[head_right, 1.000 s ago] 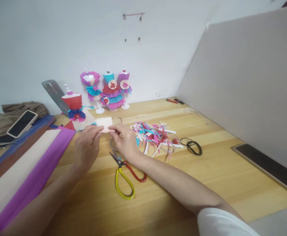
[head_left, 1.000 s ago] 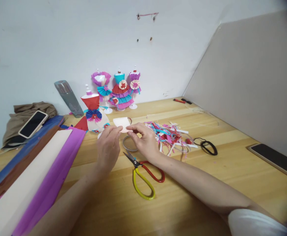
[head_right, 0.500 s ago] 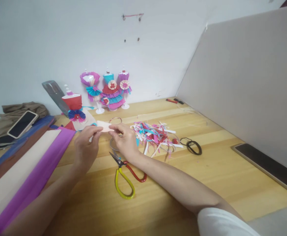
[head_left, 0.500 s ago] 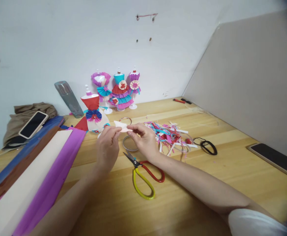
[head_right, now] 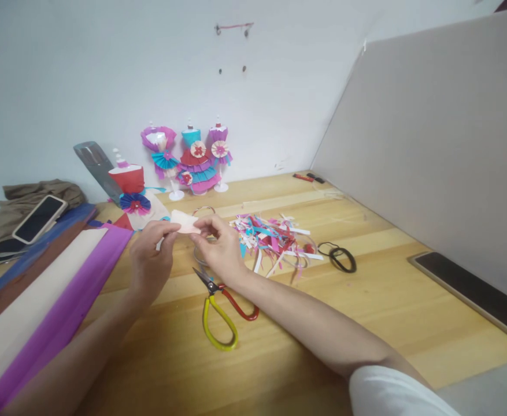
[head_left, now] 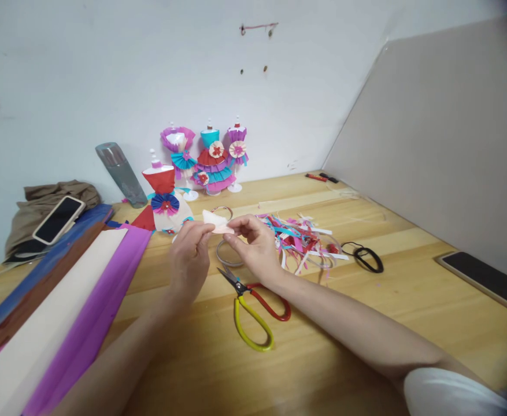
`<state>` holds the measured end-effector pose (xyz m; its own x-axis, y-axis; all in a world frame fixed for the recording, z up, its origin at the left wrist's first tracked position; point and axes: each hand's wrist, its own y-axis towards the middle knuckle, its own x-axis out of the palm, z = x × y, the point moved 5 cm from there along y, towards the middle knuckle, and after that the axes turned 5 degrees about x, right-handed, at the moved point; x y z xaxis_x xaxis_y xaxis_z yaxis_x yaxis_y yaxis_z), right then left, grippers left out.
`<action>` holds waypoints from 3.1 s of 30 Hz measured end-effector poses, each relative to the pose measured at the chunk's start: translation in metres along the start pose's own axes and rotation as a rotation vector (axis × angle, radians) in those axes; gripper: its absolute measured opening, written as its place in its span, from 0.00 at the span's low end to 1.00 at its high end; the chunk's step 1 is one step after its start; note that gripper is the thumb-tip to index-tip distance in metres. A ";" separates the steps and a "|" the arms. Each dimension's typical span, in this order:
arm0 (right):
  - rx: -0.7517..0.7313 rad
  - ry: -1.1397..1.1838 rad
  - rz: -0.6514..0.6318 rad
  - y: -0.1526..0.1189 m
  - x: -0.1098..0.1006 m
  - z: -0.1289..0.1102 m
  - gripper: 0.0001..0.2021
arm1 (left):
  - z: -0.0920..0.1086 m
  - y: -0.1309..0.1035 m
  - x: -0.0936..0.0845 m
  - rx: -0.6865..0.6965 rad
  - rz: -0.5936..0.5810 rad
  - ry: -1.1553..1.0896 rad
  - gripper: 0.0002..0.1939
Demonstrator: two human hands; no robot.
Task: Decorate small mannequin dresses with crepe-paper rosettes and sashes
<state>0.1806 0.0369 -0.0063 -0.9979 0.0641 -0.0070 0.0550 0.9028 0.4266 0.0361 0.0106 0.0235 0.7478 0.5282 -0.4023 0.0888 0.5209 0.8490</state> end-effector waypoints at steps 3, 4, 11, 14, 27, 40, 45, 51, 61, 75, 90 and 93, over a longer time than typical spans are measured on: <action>0.011 0.035 -0.048 0.002 0.002 -0.001 0.10 | 0.001 0.000 0.001 0.014 -0.014 -0.027 0.07; 0.018 0.029 -0.066 0.002 0.003 -0.001 0.11 | 0.001 0.000 0.001 0.025 -0.022 -0.035 0.07; 0.027 -0.054 -0.109 0.002 0.006 -0.003 0.08 | 0.005 0.000 0.004 0.043 -0.071 -0.088 0.07; 0.054 -0.030 -0.137 0.003 0.007 -0.003 0.09 | 0.004 0.001 0.003 0.023 -0.075 -0.102 0.07; 0.277 0.360 -0.112 0.011 0.000 0.013 0.08 | 0.000 0.006 0.001 0.081 -0.106 -0.073 0.07; 0.181 0.213 -0.063 0.011 -0.005 0.004 0.06 | -0.009 0.005 0.005 -0.072 -0.137 -0.182 0.07; 0.121 0.229 -0.096 0.011 -0.006 0.002 0.06 | -0.016 0.005 0.005 -0.156 -0.123 -0.227 0.06; -0.066 -0.039 -0.289 0.008 0.002 -0.015 0.20 | -0.019 0.006 0.003 -0.200 -0.113 -0.223 0.06; -0.212 -0.340 -0.229 0.009 0.000 -0.027 0.11 | -0.014 0.005 0.008 -0.142 -0.173 -0.288 0.07; -0.195 -0.247 -0.298 0.012 -0.002 -0.027 0.09 | -0.015 0.005 0.014 -0.128 -0.279 -0.431 0.07; -0.162 -0.070 -0.297 0.012 -0.002 -0.021 0.17 | -0.017 0.009 0.012 -0.189 -0.267 -0.509 0.06; -0.193 -0.053 -0.183 0.013 -0.012 -0.021 0.09 | -0.026 0.011 0.007 -0.258 -0.191 -0.488 0.05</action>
<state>0.1923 0.0387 0.0181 -0.9872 -0.0662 -0.1450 -0.1388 0.8039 0.5783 0.0254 0.0376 0.0205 0.9563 0.0703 -0.2839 0.1348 0.7555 0.6412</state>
